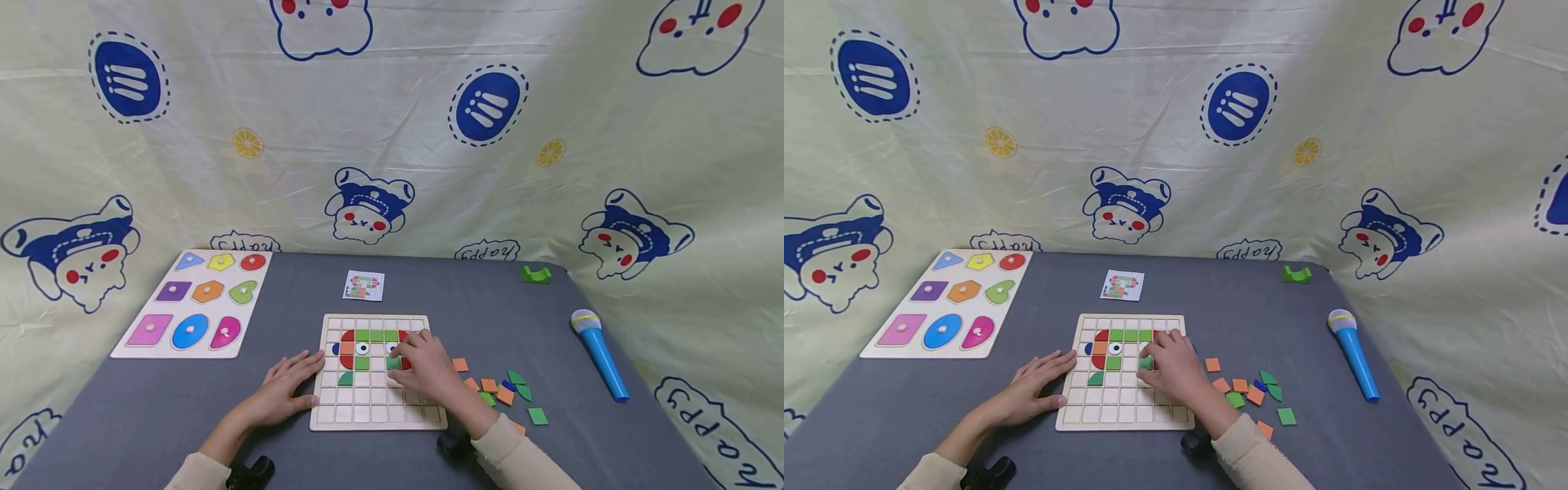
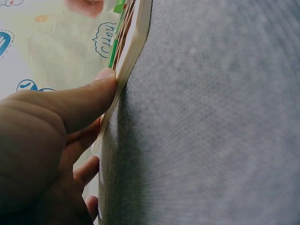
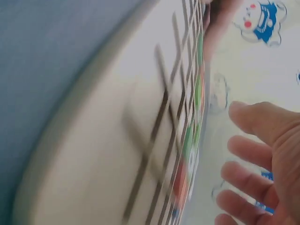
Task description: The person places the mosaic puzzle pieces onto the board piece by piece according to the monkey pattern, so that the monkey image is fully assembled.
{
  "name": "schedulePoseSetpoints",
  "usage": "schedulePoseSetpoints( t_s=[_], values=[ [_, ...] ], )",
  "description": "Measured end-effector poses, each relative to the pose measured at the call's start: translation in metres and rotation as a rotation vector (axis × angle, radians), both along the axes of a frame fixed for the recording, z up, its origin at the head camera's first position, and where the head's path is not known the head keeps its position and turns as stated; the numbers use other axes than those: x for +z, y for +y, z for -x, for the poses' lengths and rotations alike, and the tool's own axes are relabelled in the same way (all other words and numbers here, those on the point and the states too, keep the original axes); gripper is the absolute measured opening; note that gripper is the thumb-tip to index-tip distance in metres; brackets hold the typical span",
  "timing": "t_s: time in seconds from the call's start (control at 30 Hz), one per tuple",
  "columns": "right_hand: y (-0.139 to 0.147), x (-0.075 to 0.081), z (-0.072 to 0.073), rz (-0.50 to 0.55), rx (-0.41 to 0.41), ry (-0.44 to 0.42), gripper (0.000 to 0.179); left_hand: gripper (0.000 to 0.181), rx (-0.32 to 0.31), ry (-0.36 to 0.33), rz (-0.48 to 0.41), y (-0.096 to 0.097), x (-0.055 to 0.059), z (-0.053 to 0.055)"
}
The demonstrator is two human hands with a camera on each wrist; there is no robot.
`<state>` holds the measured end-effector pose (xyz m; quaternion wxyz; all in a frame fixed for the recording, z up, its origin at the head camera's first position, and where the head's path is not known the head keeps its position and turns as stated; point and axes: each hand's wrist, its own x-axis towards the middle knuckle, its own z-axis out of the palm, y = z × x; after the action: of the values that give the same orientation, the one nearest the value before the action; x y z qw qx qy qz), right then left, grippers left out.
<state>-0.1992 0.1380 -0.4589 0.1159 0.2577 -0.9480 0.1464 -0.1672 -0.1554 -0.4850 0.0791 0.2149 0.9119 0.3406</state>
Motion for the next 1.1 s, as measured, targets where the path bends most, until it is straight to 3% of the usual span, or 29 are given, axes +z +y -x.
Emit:
schedulePoseSetpoints(
  t_s=[0.23,0.57,0.83,1.1],
  values=[
    [0.045,-0.002,0.008,0.004,-0.104,-0.070,0.025,0.065,-0.009,0.006,0.002,-0.001,-0.001,0.000],
    [0.095,-0.010,0.016,-0.029,-0.110,-0.074,0.026,0.066,-0.015,-0.015,-0.008,-0.002,-0.003,0.001],
    [0.113,-0.011,0.019,-0.075,-0.134,-0.165,0.025,0.066,-0.017,-0.012,-0.009,-0.002,-0.005,0.002],
    [0.122,-0.012,0.019,-0.050,-0.122,-0.226,0.024,0.066,-0.017,-0.012,-0.005,-0.002,-0.005,0.002]
  ],
)
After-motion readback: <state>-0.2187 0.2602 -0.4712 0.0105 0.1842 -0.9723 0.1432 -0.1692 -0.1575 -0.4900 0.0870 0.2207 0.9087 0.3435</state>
